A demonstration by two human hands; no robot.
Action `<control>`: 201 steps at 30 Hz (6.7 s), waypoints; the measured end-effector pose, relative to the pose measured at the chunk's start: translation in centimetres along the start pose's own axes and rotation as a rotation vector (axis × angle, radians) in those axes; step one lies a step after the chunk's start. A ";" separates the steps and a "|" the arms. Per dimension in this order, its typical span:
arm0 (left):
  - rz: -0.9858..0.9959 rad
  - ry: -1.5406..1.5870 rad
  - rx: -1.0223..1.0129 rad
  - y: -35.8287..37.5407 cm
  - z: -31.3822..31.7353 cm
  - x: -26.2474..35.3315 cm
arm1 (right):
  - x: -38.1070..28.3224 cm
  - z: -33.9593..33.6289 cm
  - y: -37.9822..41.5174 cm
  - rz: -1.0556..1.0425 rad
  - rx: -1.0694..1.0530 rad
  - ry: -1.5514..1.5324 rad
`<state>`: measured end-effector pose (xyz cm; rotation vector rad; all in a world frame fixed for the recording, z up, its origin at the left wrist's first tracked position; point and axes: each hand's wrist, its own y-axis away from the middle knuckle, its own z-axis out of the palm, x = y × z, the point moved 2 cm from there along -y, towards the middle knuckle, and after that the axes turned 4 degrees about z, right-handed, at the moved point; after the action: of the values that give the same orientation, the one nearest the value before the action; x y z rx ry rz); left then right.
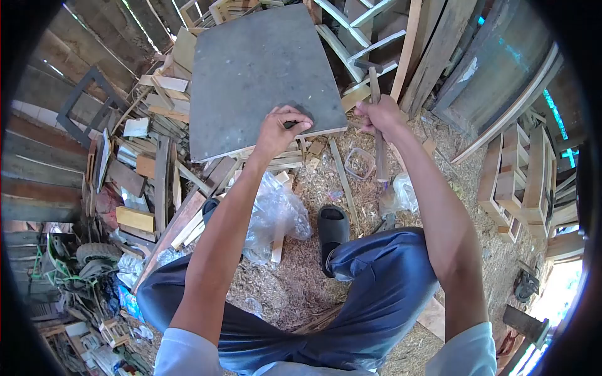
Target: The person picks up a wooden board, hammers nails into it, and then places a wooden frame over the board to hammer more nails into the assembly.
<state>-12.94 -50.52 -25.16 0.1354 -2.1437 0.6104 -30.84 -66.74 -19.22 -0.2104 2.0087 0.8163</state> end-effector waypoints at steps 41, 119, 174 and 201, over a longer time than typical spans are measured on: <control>0.030 -0.146 0.067 0.6 0.0 0.3 | 1.6 5.2 15.4 -0.295 0.181 0.372; 0.157 -0.852 -0.071 4.3 -1.0 0.5 | 6.8 7.5 13.0 -0.092 -0.036 0.007; 0.120 -1.112 -0.134 3.4 2.1 -0.7 | 6.7 8.0 14.0 -0.260 0.183 0.650; 0.110 -1.107 -0.112 3.3 2.2 -1.2 | 3.6 7.4 15.9 -0.313 0.190 0.488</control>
<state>-14.85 -48.81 -28.40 0.3566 -3.2627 0.5227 -34.80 -49.37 -17.33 -0.6462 2.4068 0.3929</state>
